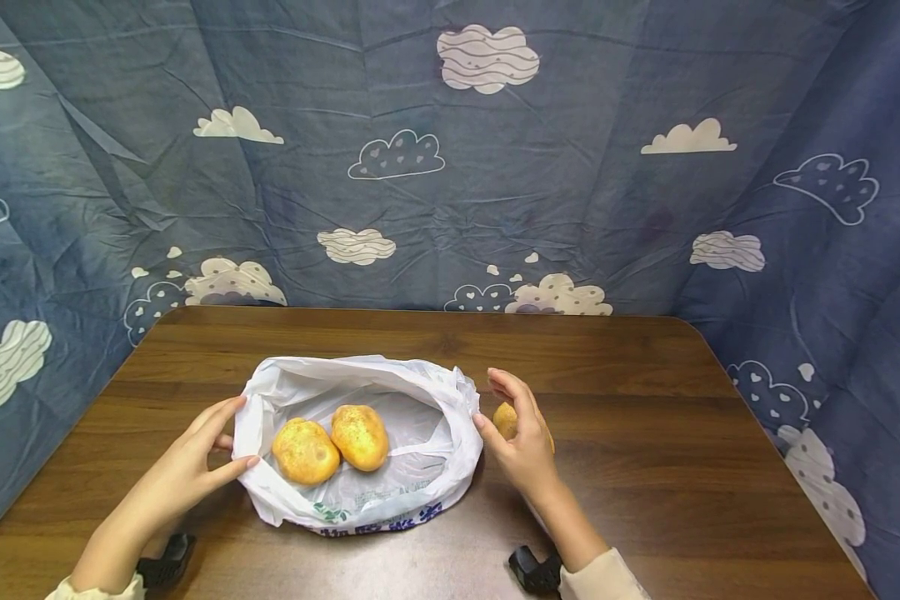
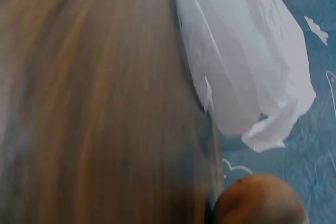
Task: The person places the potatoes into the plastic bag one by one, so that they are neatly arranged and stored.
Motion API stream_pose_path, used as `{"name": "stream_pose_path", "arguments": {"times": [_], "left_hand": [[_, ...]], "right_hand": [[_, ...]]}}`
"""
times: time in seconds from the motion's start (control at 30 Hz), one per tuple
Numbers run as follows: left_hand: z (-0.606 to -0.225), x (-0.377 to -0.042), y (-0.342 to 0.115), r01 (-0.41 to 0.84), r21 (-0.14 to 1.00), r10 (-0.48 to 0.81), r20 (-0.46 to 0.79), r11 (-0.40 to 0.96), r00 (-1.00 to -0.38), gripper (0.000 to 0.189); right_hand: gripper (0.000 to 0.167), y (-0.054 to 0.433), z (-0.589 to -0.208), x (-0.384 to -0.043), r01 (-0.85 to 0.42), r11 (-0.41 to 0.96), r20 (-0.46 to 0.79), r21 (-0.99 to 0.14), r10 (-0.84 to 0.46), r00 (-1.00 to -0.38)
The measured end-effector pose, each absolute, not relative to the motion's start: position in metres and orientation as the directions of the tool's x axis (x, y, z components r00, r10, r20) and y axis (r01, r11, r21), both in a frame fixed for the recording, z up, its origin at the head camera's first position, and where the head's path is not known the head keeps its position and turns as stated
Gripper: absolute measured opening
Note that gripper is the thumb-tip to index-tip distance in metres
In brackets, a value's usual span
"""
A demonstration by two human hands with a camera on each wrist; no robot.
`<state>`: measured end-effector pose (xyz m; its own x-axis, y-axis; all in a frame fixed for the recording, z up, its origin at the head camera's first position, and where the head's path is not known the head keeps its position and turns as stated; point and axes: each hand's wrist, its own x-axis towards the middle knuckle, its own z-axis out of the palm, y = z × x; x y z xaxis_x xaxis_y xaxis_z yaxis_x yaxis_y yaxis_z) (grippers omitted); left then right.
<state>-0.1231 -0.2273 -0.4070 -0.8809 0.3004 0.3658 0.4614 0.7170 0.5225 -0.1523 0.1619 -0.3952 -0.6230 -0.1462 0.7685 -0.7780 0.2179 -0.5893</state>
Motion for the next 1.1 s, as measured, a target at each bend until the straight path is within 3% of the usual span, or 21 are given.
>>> {"name": "stream_pose_path", "arguments": {"times": [0.53, 0.87, 1.1], "left_hand": [[-0.404, -0.121, -0.226, 0.459, 0.538, 0.295, 0.366, 0.707, -0.883, 0.072], [-0.404, -0.121, -0.226, 0.461, 0.536, 0.295, 0.368, 0.708, -0.882, 0.072], [-0.405, -0.122, -0.228, 0.453, 0.52, 0.296, 0.359, 0.725, -0.885, 0.072]], "right_hand": [[0.055, 0.204, -0.411, -0.15, -0.695, 0.41, 0.691, -0.59, -0.188, -0.698], [0.053, 0.228, -0.438, -0.153, -0.503, 0.524, 0.506, -0.687, -0.153, -0.849], [0.05, 0.224, -0.429, -0.147, -0.421, 0.539, 0.398, -0.729, -0.167, -0.902]]}}
